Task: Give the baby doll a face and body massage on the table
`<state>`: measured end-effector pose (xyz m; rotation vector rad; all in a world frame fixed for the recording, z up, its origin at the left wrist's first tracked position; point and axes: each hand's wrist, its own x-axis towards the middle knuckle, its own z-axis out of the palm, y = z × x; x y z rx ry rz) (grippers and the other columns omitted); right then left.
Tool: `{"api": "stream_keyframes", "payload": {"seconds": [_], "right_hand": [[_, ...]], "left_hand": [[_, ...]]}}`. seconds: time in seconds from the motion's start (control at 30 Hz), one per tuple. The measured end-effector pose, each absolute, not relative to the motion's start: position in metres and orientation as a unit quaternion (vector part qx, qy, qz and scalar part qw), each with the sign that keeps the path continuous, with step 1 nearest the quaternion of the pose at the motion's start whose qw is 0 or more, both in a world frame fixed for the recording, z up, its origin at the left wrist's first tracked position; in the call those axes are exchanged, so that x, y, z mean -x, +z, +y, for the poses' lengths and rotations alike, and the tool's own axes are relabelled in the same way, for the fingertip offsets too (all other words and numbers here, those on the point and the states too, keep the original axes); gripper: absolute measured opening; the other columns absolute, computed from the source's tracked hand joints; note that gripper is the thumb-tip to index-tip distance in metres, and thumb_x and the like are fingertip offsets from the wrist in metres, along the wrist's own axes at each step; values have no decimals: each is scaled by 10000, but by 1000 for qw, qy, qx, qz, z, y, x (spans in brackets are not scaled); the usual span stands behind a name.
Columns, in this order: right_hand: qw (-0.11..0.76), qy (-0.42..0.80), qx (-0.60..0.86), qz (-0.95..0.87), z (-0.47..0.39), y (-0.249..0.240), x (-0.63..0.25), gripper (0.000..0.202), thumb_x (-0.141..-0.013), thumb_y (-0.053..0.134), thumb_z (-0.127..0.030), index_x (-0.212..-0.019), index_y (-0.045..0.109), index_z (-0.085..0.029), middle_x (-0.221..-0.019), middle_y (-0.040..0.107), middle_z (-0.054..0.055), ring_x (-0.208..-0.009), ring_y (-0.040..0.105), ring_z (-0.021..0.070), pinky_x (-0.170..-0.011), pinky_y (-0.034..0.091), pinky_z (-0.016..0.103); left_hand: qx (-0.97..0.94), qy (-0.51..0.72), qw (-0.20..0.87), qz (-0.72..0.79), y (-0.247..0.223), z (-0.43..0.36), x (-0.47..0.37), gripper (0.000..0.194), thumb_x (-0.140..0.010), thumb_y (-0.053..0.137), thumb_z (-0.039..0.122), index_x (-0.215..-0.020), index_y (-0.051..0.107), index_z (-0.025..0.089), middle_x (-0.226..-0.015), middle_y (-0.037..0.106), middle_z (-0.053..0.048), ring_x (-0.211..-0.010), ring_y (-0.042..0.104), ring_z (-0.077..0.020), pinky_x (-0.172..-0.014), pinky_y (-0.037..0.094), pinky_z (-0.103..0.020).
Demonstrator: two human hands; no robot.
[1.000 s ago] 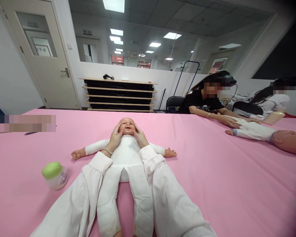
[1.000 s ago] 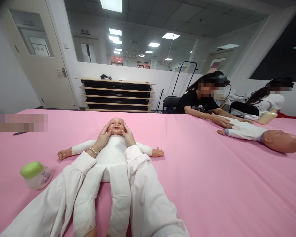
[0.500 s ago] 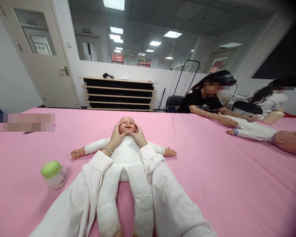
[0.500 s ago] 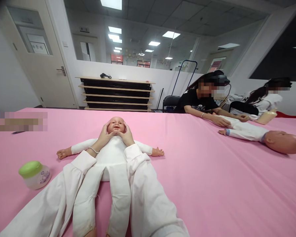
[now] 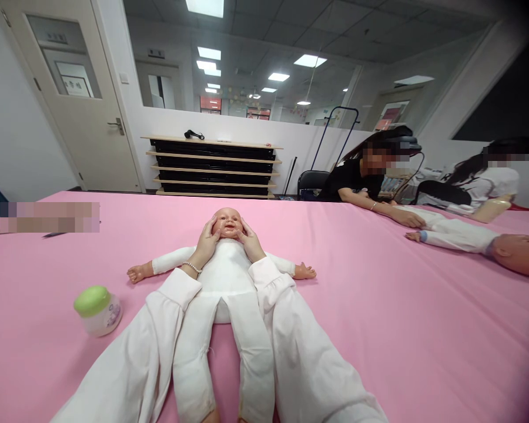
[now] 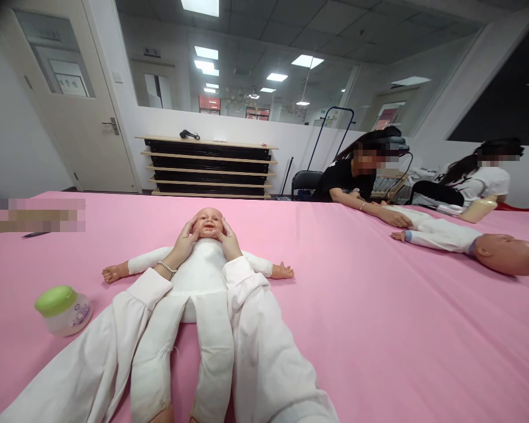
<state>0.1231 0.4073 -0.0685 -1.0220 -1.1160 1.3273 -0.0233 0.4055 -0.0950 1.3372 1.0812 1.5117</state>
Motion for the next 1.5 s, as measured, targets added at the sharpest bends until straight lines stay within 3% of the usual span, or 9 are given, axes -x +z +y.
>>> {"api": "stream_keyframes", "payload": {"seconds": [0.3,0.47,0.57,0.87,1.2,1.5], "right_hand": [[554,547,429,-458,408,-69,-124,751,-657,656,-526,-1284,474,-155,-1421,367,91,-1273,410,233,-1063,360,376],[540,499,447,-509,402,-64,-121,921,-513,798,-402,-1319,428,-156,-1418,369,107,-1287,384,256,-1075,341,379],[540,498,447,-510,402,-64,-120,954,-471,819,-345,-1319,427,-154,-1394,404,116,-1262,416,263,-1069,348,385],[534,496,460,-508,402,-63,-121,876,-518,790,-331,-1304,448,-150,-1371,438,103,-1242,439,252,-1064,356,383],[536,506,459,-496,403,-62,-123,900,-535,773,-405,-1322,437,-125,-1398,402,99,-1295,370,246,-1092,312,346],[551,544,424,-470,405,-67,-122,903,-571,739,-440,-1349,405,-128,-1417,365,114,-1263,416,257,-1042,379,362]], "left_hand": [[-520,601,432,426,-91,404,22,474,-861,461,424,-1271,450,187,-1387,405,-96,-1306,347,-204,-1103,260,-369],[-567,571,376,459,-88,401,19,762,-685,682,459,-1322,372,176,-1404,336,-133,-1332,282,-262,-1116,222,-391],[-574,563,366,469,-87,399,18,838,-628,735,430,-1326,354,167,-1389,332,-150,-1328,280,-283,-1111,227,-406],[-570,565,365,473,-88,401,21,693,-659,712,295,-1270,401,195,-1335,396,-113,-1294,338,-258,-1088,269,-404],[-562,583,381,446,-95,405,23,561,-742,619,265,-1259,421,174,-1360,391,-116,-1314,316,-232,-1117,220,-387],[-559,601,378,428,-99,407,24,432,-836,505,288,-1252,451,187,-1364,411,-98,-1309,329,-210,-1117,228,-379]]}}
